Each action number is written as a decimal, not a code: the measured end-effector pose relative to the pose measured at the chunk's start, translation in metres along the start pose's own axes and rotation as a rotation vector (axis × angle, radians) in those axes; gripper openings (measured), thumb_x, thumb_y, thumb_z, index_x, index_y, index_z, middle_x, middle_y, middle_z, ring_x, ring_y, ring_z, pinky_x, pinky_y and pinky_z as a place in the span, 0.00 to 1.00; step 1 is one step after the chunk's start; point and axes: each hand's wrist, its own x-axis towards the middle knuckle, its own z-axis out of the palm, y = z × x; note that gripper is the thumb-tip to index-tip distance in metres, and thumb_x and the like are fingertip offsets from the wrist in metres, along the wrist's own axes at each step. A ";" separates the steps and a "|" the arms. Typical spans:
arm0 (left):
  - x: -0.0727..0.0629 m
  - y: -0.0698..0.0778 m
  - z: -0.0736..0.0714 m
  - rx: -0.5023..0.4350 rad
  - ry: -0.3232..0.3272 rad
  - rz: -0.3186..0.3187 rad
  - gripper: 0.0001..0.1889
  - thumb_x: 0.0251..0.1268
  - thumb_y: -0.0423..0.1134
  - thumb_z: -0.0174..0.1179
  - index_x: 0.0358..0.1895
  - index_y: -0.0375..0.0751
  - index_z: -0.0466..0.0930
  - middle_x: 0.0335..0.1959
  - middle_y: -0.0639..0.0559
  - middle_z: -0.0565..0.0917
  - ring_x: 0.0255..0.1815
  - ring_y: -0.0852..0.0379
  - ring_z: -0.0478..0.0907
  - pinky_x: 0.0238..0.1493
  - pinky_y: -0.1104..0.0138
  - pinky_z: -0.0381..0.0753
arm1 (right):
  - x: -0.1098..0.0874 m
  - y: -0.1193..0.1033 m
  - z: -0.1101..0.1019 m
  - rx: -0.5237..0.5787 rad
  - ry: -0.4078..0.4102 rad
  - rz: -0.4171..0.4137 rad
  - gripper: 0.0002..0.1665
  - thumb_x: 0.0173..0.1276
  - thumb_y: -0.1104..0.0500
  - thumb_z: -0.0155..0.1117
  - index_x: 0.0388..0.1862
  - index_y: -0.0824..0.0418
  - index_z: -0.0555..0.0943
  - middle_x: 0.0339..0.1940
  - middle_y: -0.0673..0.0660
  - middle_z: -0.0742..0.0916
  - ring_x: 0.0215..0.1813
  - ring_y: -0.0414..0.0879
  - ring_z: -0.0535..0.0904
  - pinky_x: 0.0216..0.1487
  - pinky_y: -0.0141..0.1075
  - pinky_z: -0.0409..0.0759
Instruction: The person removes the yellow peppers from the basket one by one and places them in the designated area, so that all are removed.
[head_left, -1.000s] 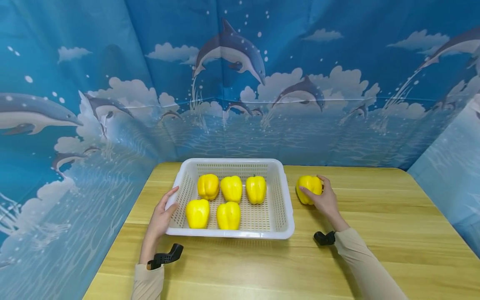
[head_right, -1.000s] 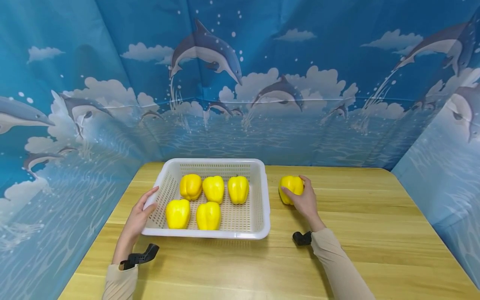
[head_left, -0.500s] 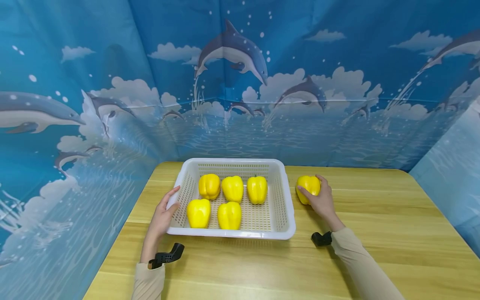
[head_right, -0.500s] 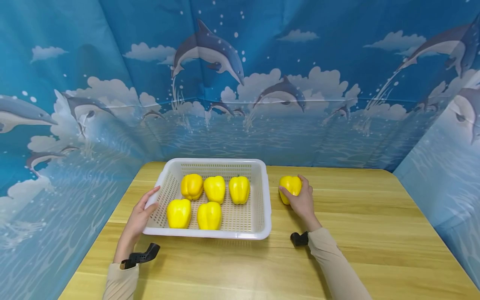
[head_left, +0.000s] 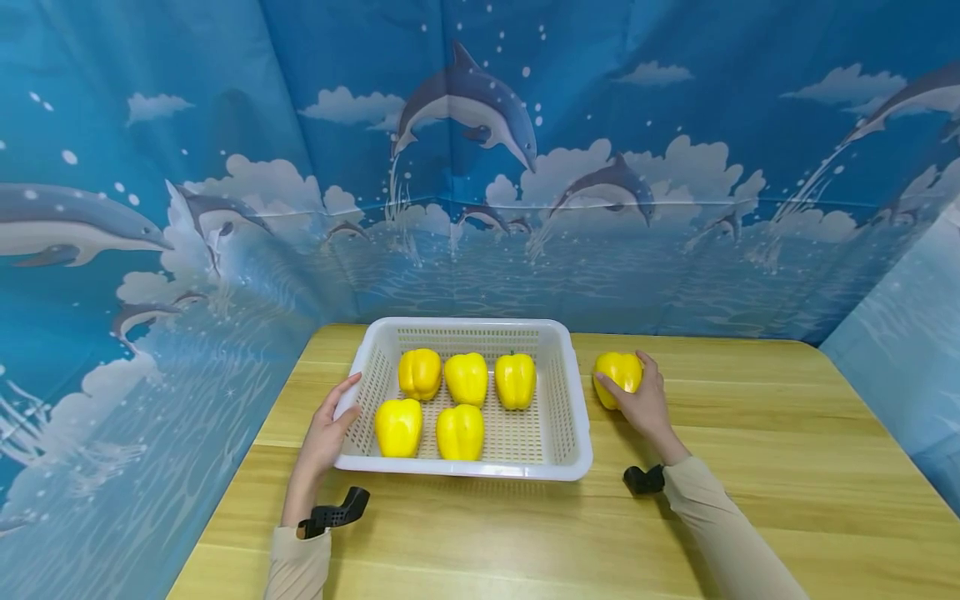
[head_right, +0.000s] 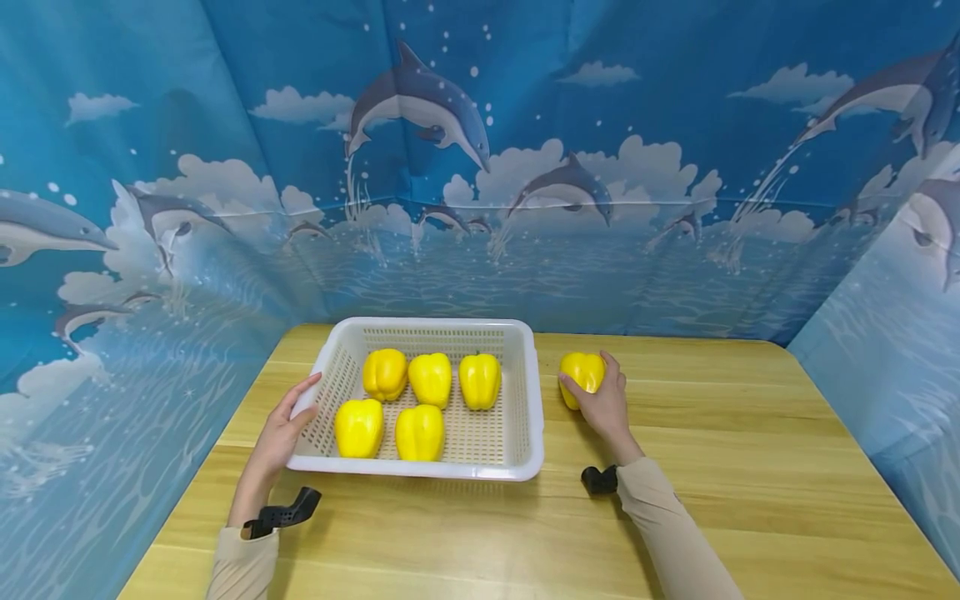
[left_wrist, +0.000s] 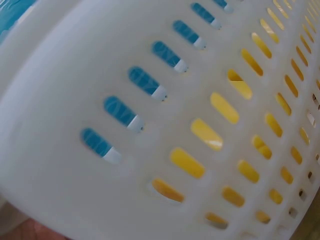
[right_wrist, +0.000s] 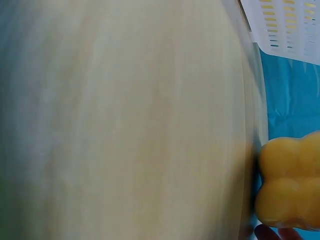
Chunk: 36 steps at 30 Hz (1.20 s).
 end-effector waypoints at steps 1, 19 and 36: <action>0.000 0.000 0.000 -0.001 0.000 -0.001 0.26 0.75 0.35 0.44 0.73 0.53 0.57 0.74 0.43 0.53 0.66 0.38 0.59 0.59 0.40 0.62 | 0.000 0.000 0.000 0.001 -0.001 0.002 0.58 0.62 0.37 0.61 0.76 0.62 0.42 0.68 0.75 0.56 0.64 0.69 0.59 0.60 0.62 0.59; -0.001 0.000 0.002 0.037 0.018 -0.040 0.25 0.74 0.36 0.44 0.72 0.57 0.58 0.74 0.45 0.53 0.66 0.38 0.60 0.57 0.39 0.63 | -0.004 -0.005 -0.013 0.015 -0.027 -0.024 0.60 0.64 0.38 0.60 0.76 0.66 0.37 0.69 0.76 0.55 0.67 0.69 0.53 0.61 0.63 0.57; -0.002 0.002 0.001 0.045 0.021 -0.033 0.26 0.75 0.37 0.44 0.73 0.57 0.57 0.74 0.43 0.53 0.65 0.37 0.60 0.58 0.40 0.63 | -0.019 -0.052 -0.021 0.102 0.223 -0.251 0.35 0.67 0.50 0.62 0.67 0.66 0.66 0.64 0.67 0.68 0.63 0.62 0.61 0.57 0.58 0.61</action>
